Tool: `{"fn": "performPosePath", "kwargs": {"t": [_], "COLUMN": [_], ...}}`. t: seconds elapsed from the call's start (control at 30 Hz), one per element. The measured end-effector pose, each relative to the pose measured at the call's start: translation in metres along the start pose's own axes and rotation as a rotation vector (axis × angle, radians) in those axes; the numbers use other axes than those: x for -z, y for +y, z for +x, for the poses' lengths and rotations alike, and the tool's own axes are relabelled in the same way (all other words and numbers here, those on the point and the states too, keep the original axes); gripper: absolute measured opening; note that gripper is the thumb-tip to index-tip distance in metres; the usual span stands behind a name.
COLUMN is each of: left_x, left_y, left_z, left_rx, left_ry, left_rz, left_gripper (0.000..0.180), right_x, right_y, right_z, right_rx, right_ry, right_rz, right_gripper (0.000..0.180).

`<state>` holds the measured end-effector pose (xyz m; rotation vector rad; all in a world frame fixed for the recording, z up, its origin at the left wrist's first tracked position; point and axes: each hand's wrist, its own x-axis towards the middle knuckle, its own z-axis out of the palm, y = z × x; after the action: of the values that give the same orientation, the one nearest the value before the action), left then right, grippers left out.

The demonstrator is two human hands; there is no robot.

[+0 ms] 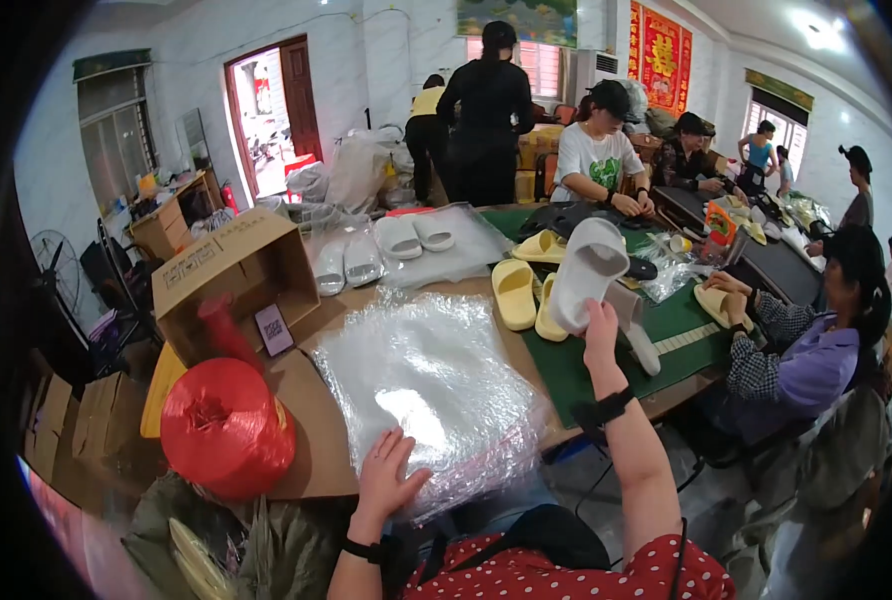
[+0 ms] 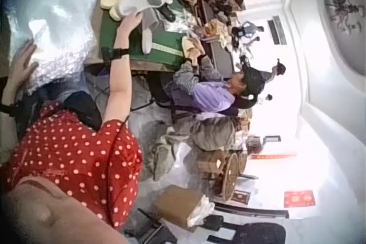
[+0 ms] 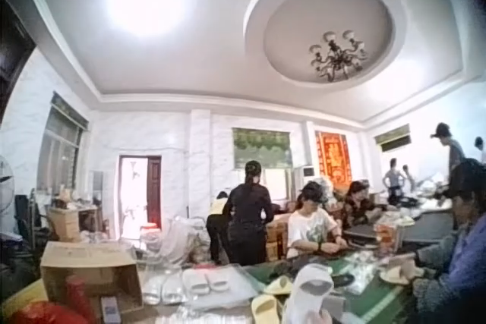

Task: The recorder takes pairs of slides/sandals from a large bag and packs them into individual clear plastic bags.

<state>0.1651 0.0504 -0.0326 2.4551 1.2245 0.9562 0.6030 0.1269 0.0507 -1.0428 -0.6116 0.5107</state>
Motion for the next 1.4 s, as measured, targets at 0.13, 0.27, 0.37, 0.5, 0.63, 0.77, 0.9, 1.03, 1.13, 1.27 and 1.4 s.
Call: {"fn": "performPosePath", "kwargs": {"t": [0.13, 0.27, 0.37, 0.5, 0.63, 0.77, 0.9, 1.03, 1.13, 1.27, 1.4], "left_x": [0.004, 0.004, 0.004, 0.004, 0.004, 0.004, 0.003, 0.001, 0.0, 0.003, 0.001], "left_y": [0.005, 0.005, 0.004, 0.003, 0.004, 0.002, 0.004, 0.001, 0.002, 0.004, 0.001], "left_z": [0.004, 0.001, 0.0, -0.003, 0.0, 0.002, 0.001, -0.003, 0.0, -0.001, -0.003], "left_rx": [0.031, 0.011, -0.002, 0.022, 0.008, 0.007, 0.022, 0.0, -0.024, 0.016, 0.002], "left_ry": [-0.027, -0.023, -0.022, -0.033, -0.039, -0.08, -0.064, -0.039, -0.03, -0.04, -0.037], "left_rz": [-0.046, -0.038, -0.034, -0.017, -0.016, 0.004, 0.008, -0.007, 0.031, 0.016, 0.011], "left_gripper": [0.06, 0.059, 0.059, 0.061, 0.06, 0.06, 0.059, 0.059, 0.061, 0.059, 0.06], "right_x": [-0.01, -0.042, -0.058, -0.08, -0.094, -0.122, -0.138, -0.144, -0.135, -0.121, -0.103], "right_y": [-0.06, -0.094, -0.108, -0.105, -0.052, -0.011, 0.002, -0.02, -0.039, -0.094, -0.132], "right_z": [-0.044, -0.091, -0.116, -0.15, -0.174, -0.186, -0.189, -0.181, -0.166, -0.164, -0.159], "right_rx": [-0.071, -0.029, -0.071, -0.217, -0.225, -0.411, -0.379, -0.31, -0.277, -0.225, -0.231], "right_ry": [-0.193, -0.363, -0.547, -0.767, -0.883, -0.898, -0.797, -0.731, -0.721, -0.762, -0.802], "right_rz": [0.018, 0.138, 0.128, -0.017, -0.099, -0.247, -0.19, -0.106, -0.068, 0.148, 0.186], "right_gripper": [0.031, 0.036, 0.034, 0.035, 0.031, 0.034, 0.032, 0.034, 0.033, 0.032, 0.033]}}
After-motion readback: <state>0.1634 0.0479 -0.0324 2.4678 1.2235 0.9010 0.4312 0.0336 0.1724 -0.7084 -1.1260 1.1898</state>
